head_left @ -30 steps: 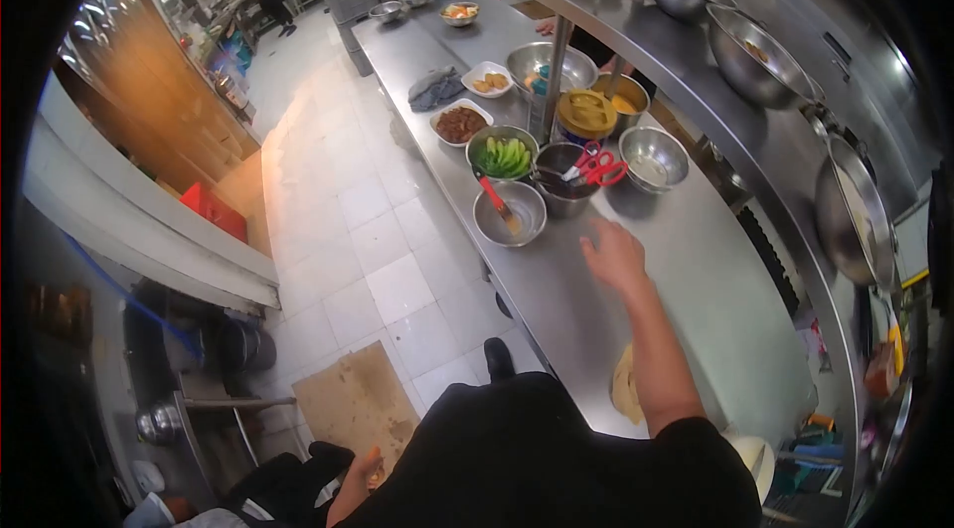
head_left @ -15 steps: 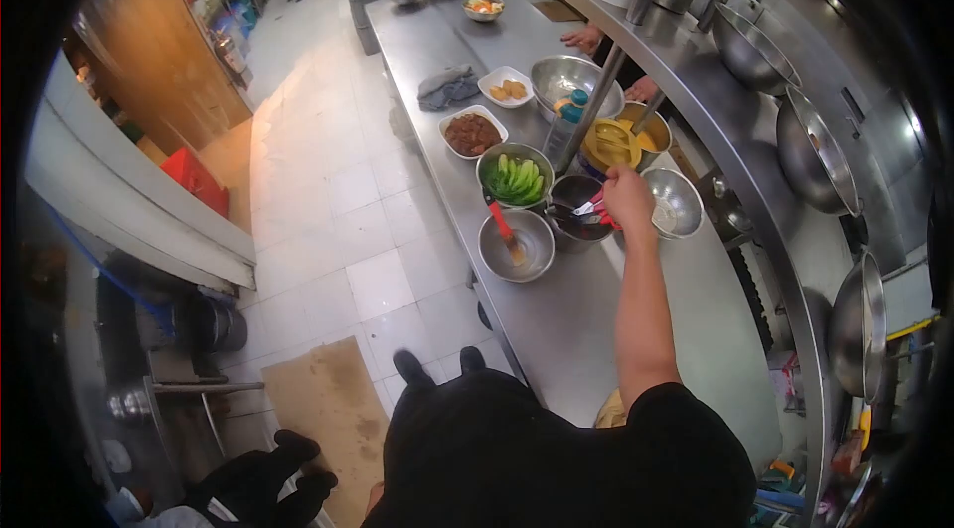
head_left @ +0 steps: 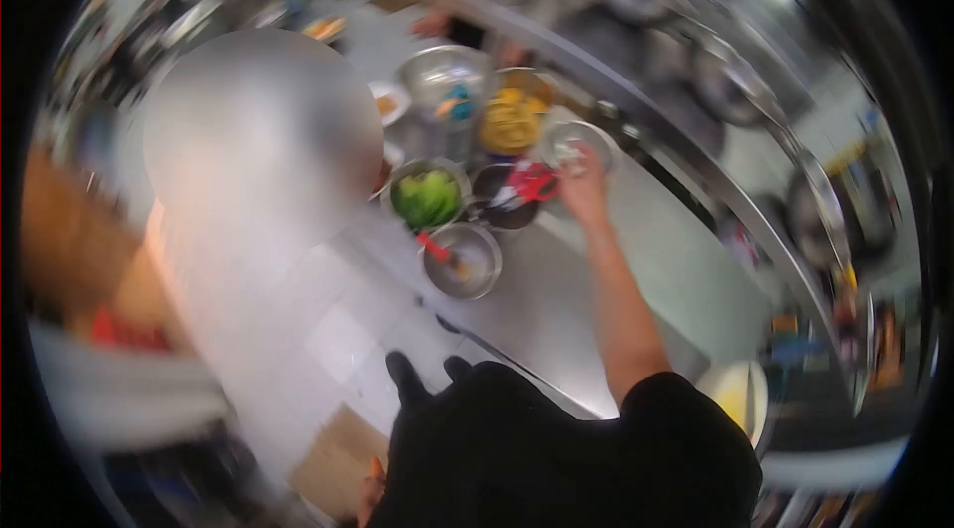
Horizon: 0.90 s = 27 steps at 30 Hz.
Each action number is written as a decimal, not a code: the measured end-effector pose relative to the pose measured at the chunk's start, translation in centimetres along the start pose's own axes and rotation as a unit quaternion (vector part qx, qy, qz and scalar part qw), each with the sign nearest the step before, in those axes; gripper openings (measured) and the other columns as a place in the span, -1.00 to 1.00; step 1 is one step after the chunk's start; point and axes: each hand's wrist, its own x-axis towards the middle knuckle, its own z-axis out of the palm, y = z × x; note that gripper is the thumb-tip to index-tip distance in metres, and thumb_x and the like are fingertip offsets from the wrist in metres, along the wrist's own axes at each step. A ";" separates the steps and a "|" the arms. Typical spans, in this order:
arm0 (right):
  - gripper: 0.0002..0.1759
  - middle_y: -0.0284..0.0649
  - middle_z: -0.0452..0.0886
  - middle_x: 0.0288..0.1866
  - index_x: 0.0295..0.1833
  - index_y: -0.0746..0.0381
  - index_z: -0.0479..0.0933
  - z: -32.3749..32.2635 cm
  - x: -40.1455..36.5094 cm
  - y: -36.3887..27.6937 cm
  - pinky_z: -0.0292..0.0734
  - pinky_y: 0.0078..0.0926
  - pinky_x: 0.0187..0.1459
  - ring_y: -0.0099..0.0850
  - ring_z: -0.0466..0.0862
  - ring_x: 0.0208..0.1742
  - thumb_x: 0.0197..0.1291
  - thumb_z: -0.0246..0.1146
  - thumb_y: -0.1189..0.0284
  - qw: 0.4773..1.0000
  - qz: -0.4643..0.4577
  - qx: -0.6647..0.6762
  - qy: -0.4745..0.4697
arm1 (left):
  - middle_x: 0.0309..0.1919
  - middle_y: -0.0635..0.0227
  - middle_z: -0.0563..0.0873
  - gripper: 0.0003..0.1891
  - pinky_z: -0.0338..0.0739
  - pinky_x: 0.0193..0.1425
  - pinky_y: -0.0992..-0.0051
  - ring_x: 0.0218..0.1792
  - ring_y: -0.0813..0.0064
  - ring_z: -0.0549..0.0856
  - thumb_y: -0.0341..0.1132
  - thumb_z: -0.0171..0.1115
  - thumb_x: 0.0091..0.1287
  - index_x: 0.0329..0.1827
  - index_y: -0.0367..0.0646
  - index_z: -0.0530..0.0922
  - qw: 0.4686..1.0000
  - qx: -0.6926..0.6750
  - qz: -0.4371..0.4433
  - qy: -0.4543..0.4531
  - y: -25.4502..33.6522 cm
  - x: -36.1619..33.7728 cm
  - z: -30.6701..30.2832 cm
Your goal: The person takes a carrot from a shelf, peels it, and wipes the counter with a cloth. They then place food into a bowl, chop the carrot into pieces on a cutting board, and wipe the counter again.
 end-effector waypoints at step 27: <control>-0.65 -0.08 0.69 0.23 0.15 0.21 0.64 -46.8 -15.5 -11.2 0.53 -0.12 0.32 -0.05 0.63 0.29 0.24 0.38 0.47 0.801 -0.141 -0.519 0.263 | -0.56 0.10 0.73 0.04 0.63 -0.29 0.20 -0.42 0.19 0.77 0.68 -0.16 0.30 -0.52 -0.32 0.69 0.840 0.470 0.257 -0.090 33.4 5.5 6.5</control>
